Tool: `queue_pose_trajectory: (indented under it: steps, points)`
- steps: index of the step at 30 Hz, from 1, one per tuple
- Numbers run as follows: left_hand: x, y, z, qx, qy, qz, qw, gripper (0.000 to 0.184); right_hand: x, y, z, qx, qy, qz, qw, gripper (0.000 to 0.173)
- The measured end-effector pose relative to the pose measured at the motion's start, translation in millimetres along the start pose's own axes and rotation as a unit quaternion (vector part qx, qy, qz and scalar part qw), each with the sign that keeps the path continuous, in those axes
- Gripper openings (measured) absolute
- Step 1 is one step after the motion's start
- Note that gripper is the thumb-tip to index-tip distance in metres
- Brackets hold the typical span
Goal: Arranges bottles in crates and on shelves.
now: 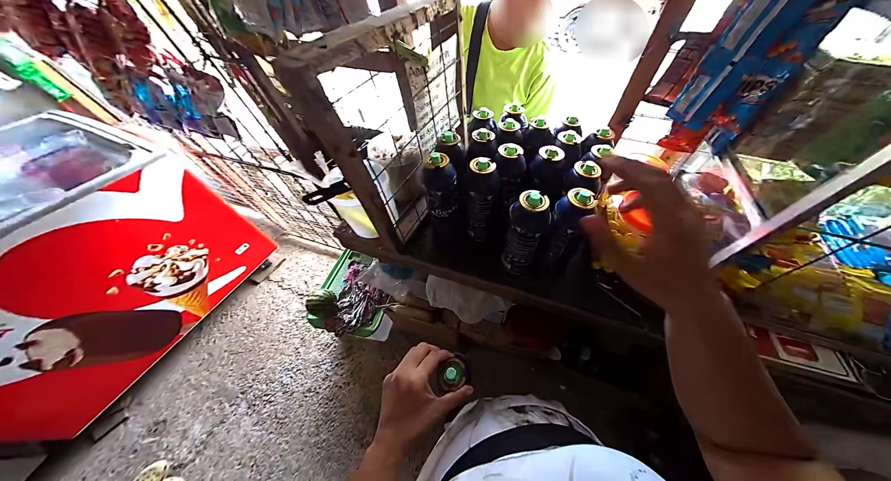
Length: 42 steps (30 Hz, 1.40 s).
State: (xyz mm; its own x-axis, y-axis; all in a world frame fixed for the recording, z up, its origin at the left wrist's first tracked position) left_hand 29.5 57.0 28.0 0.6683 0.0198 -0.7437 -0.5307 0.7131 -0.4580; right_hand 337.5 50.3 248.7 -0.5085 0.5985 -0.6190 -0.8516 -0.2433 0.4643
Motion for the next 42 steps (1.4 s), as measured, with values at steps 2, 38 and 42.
queue_pose_trajectory:
  steps: [2, 38, 42]
  points:
    - [-6, 4, -5, 0.001, -0.004, 0.002, 1.000, 0.055, 51, -15, 17, 0.037, 0.107, -0.028, 0.993, 0.056]
    - [73, 40, 41, 0.159, 0.182, -0.156, 0.958, 0.051, 18, -19, -196, 0.272, 0.271, -0.086, 0.919, 0.051]
    - [112, 0, 47, 0.169, 0.276, -0.190, 0.927, 0.053, 24, -47, -271, 0.441, 0.349, -0.107, 0.820, 0.038]
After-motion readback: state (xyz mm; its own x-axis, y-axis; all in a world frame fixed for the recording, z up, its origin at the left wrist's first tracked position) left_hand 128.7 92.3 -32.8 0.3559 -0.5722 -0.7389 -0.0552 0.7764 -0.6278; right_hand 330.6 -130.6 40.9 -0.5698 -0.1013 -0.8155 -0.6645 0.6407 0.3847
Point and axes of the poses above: each hand's wrist, its own z-axis towards the middle knuckle, its own x-axis out of the palm, y = z × x, the point moved 7 cm from there along z, towards the middle knuckle, and after that the axes turned 10 degrees about x, right-handed, at the moved point
